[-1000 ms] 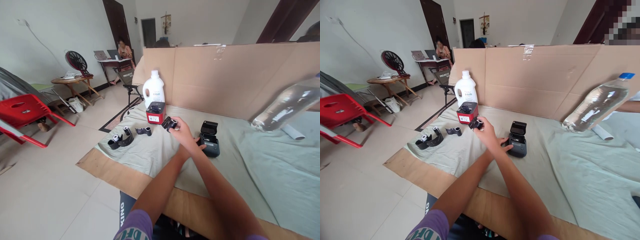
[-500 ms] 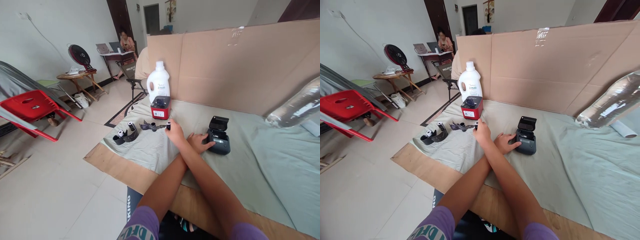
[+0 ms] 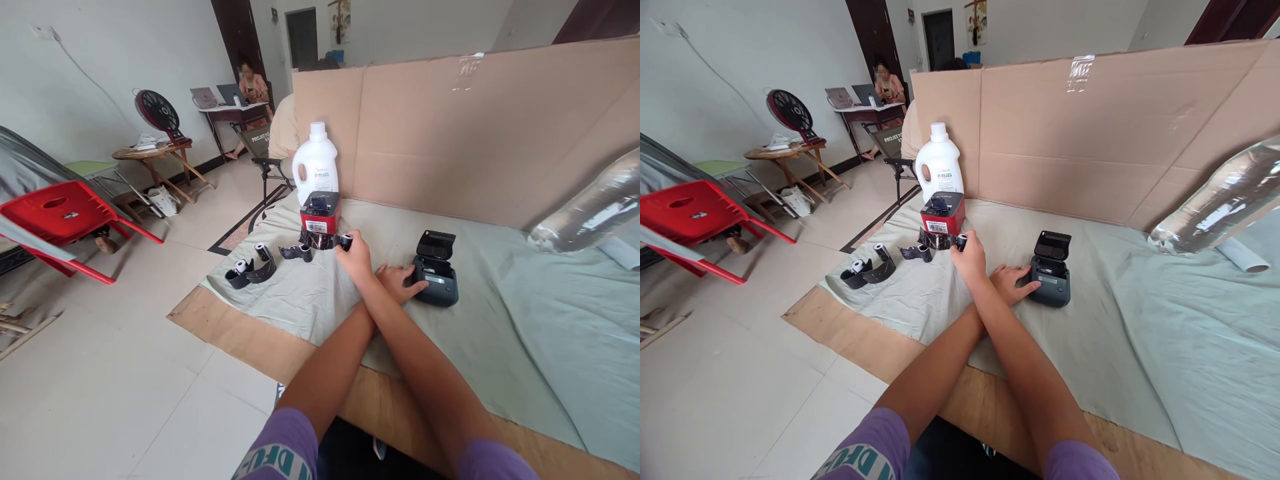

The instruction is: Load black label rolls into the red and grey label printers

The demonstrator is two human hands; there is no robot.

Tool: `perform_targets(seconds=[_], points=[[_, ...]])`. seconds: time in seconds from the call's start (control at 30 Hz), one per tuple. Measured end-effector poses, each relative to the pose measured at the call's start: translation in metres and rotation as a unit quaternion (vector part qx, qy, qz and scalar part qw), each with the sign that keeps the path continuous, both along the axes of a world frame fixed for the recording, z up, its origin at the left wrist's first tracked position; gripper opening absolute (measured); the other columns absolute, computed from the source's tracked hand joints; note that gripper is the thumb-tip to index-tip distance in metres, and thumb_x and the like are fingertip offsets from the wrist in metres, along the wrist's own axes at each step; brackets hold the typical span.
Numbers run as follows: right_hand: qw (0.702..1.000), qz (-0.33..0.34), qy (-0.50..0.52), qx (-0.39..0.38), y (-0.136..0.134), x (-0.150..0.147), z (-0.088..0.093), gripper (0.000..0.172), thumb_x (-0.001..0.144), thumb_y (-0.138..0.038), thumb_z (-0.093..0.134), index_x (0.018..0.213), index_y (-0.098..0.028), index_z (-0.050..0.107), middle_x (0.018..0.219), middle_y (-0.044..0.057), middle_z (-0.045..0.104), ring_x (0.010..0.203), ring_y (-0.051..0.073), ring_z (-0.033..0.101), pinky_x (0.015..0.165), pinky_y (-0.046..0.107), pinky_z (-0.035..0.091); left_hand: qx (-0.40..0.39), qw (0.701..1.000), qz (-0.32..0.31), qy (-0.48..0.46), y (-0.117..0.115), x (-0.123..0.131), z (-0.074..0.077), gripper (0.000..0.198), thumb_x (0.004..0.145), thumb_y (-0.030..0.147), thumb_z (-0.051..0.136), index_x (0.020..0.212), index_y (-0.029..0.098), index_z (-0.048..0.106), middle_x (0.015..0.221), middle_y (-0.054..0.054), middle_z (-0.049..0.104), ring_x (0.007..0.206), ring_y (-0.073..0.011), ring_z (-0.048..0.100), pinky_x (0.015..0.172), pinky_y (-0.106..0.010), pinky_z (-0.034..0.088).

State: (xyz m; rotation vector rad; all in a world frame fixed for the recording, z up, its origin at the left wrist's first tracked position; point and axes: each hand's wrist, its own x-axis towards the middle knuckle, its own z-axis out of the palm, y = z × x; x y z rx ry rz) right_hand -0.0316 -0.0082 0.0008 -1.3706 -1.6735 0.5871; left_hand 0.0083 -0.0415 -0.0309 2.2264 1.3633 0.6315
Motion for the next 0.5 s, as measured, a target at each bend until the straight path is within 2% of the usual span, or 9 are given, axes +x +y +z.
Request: perform_targets(seconds=[0.23, 0.5], points=[[0.998, 0.002, 0.043, 0.036, -0.0004, -0.0015, -0.0004, 0.024, 0.078, -0.03, 0.058, 0.101, -0.023, 0.052, 0.091, 0.003, 0.066, 0.077, 0.02, 0.058, 0.072, 0.032, 0.045, 0.007, 1.0, 0.007, 0.021, -0.003, 0.0005, 0.0029, 0.069, 0.096, 0.068, 0.036, 0.145, 0.022, 0.051, 0.139, -0.007, 0.064, 0.135, -0.0229, 0.054, 0.122, -0.043, 0.028], [1.0, -0.006, 0.008, 0.015, 0.0027, -0.0013, -0.0043, 0.026, 0.078, -0.03, 0.058, 0.103, -0.023, 0.053, 0.091, 0.005, 0.067, 0.08, 0.023, 0.06, 0.074, 0.034, 0.046, 0.02, 1.0, 0.006, 0.011, -0.0004, 0.0003, -0.0035, 0.071, 0.095, 0.07, 0.036, 0.145, 0.021, 0.051, 0.136, -0.008, 0.066, 0.127, -0.0237, 0.059, 0.12, -0.045, 0.028]])
